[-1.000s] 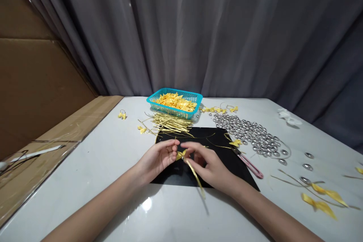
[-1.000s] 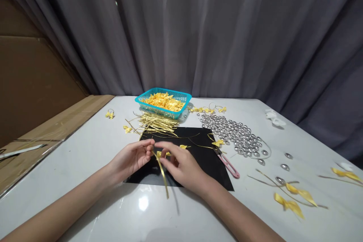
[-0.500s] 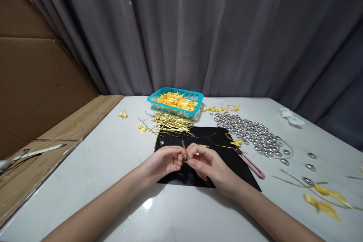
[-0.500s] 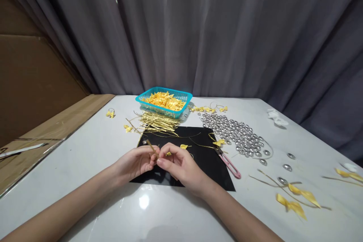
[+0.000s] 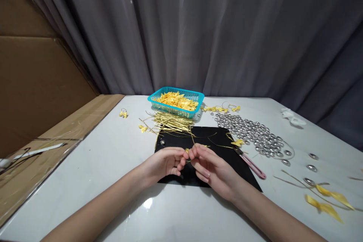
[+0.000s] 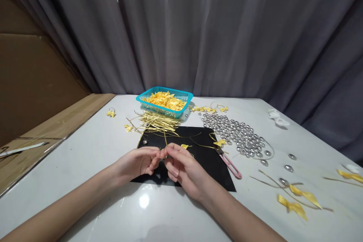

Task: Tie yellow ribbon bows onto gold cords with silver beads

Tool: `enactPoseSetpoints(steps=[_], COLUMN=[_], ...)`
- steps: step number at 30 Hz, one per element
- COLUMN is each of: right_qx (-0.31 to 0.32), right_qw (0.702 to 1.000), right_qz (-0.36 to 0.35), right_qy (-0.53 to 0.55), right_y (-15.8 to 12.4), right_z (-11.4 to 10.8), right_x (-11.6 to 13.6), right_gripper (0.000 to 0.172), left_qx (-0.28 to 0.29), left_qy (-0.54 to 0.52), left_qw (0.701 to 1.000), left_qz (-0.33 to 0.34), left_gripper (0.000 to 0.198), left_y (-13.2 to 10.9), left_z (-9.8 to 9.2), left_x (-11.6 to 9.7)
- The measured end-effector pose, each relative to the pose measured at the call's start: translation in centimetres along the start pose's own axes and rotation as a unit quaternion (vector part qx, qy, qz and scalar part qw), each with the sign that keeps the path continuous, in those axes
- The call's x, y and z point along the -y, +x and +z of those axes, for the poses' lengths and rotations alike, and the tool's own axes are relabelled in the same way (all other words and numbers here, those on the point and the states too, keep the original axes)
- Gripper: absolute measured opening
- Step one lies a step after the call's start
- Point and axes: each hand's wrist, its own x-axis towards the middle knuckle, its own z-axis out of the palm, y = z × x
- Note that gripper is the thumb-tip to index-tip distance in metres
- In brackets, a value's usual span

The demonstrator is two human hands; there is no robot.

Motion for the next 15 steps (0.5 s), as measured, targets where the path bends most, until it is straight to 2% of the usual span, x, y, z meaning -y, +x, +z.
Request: enactPoseSetpoints(steps=[7, 15], right_qx=[-0.068, -0.071], right_qw=[0.997, 0.995], right_qz=[0.009, 0.017], right_qy=[0.019, -0.072], right_y=[0.0, 0.4], right_z=[-0.2, -1.0], right_x=[1.1, 1.2], right_gripper=[0.031, 0.029], left_qx=[0.001, -0.008], left_qy=[0.019, 0.072], left_qw=[1.000, 0.997], left_qz=[-0.002, 0.000], left_gripper=[0.014, 0.022], left_y=[0.0, -0.5], left_z=[-0.3, 0.3], left_x=[0.1, -1.2])
